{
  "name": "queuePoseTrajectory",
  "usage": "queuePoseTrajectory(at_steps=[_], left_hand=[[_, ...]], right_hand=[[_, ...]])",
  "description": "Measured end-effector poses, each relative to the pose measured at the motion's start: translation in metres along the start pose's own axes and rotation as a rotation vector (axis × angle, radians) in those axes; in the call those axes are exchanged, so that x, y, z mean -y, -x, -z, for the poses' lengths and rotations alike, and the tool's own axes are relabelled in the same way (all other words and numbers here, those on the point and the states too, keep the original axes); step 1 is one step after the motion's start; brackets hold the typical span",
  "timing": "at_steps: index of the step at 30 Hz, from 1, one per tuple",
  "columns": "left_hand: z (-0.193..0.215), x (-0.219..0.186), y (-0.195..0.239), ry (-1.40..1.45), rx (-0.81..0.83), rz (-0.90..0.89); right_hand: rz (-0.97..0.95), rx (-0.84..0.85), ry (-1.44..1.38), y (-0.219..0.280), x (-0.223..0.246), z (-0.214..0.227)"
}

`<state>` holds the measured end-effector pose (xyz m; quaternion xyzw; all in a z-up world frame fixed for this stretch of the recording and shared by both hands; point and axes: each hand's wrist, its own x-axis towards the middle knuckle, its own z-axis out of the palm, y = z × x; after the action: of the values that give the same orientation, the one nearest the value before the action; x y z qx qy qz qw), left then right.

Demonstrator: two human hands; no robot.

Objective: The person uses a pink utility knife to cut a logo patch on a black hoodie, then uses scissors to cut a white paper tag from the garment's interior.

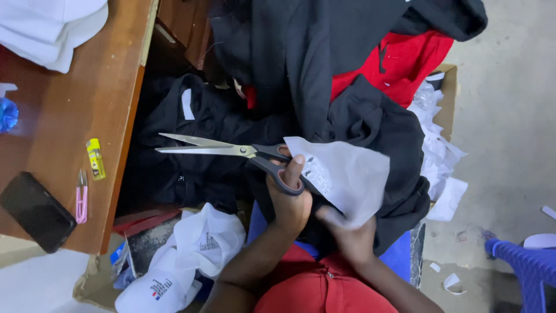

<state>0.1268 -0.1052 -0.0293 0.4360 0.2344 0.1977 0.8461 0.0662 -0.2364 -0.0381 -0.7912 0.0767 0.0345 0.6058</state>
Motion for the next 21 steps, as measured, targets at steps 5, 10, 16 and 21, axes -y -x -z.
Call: queuePoseTrajectory(at_steps=[5, 10, 16, 21], left_hand=[[0.129, 0.111, 0.027, -1.39, 0.284, -1.005], [0.097, 0.077, 0.058, -0.891, 0.266, -0.473], [0.063, 0.07, 0.037, -0.148, 0.121, 0.211], [0.072, 0.042, 0.001, -0.296, 0.09, 0.025]], right_hand=[[0.127, -0.533, -0.182, -0.048, -0.066, 0.022], [0.134, -0.693, 0.016, -0.093, -0.04, 0.053], [0.544, -0.549, 0.07, -0.172, -0.064, -0.025], [0.583, -0.601, 0.286, -0.135, -0.016, 0.004]])
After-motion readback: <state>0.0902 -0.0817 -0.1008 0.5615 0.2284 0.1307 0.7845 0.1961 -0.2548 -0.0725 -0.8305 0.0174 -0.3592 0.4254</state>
